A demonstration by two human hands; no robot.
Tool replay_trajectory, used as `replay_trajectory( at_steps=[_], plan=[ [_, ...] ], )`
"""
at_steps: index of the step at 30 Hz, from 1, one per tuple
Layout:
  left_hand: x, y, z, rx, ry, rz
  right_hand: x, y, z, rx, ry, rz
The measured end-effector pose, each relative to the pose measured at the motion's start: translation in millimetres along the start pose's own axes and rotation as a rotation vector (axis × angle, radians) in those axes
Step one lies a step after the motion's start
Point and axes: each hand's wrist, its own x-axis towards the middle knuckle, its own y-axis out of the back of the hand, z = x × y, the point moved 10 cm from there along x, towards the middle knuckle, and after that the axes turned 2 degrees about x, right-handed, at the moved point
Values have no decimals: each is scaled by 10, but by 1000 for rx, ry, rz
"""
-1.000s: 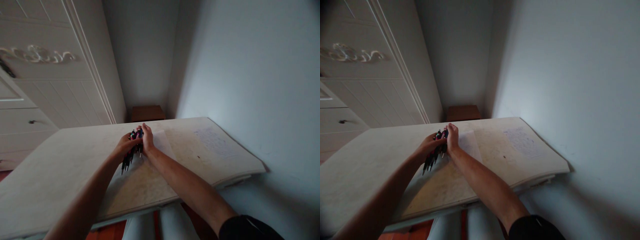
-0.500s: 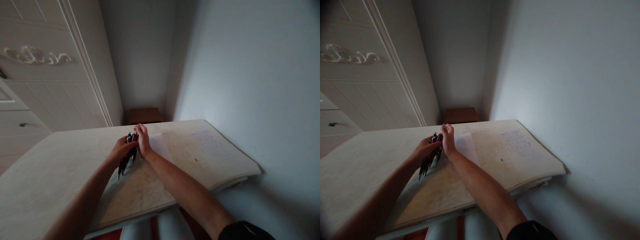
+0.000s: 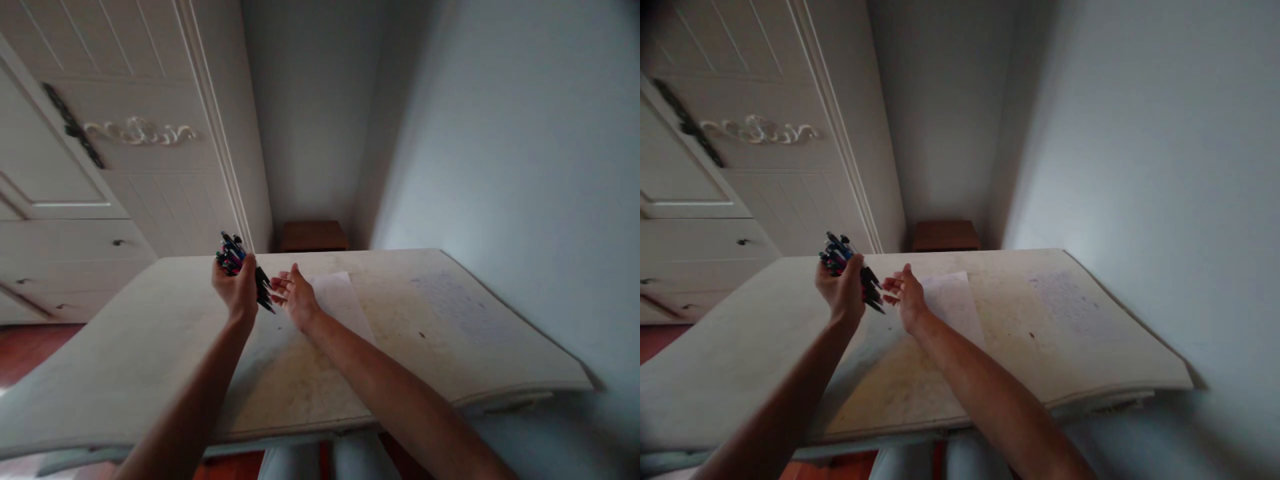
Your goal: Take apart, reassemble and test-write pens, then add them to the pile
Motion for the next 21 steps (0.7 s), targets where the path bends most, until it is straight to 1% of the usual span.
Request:
replay_trajectory(
  at_steps=[2,4,7,10,14,18,21],
  plan=[
    [3,75,67,19,-48,49,-35,-28,138,42,-102,-11],
    [-24,107,128,53,-72,56,-61,-38,234,42,-163,-19],
    [-92,61,175,143,-64,-12,-81,-63,325,56,-218,-57],
    [-168,2,172,202,-44,-66,-114,-141,373,133,-276,-144],
    [-271,-100,168,109,-58,-140,-183,-246,298,275,-289,-247],
    [-371,-206,201,10,-108,-231,-217,-270,185,325,-260,-249],
    [-423,-285,179,-64,-115,-310,-230,-312,138,333,-240,-269]
  ],
)
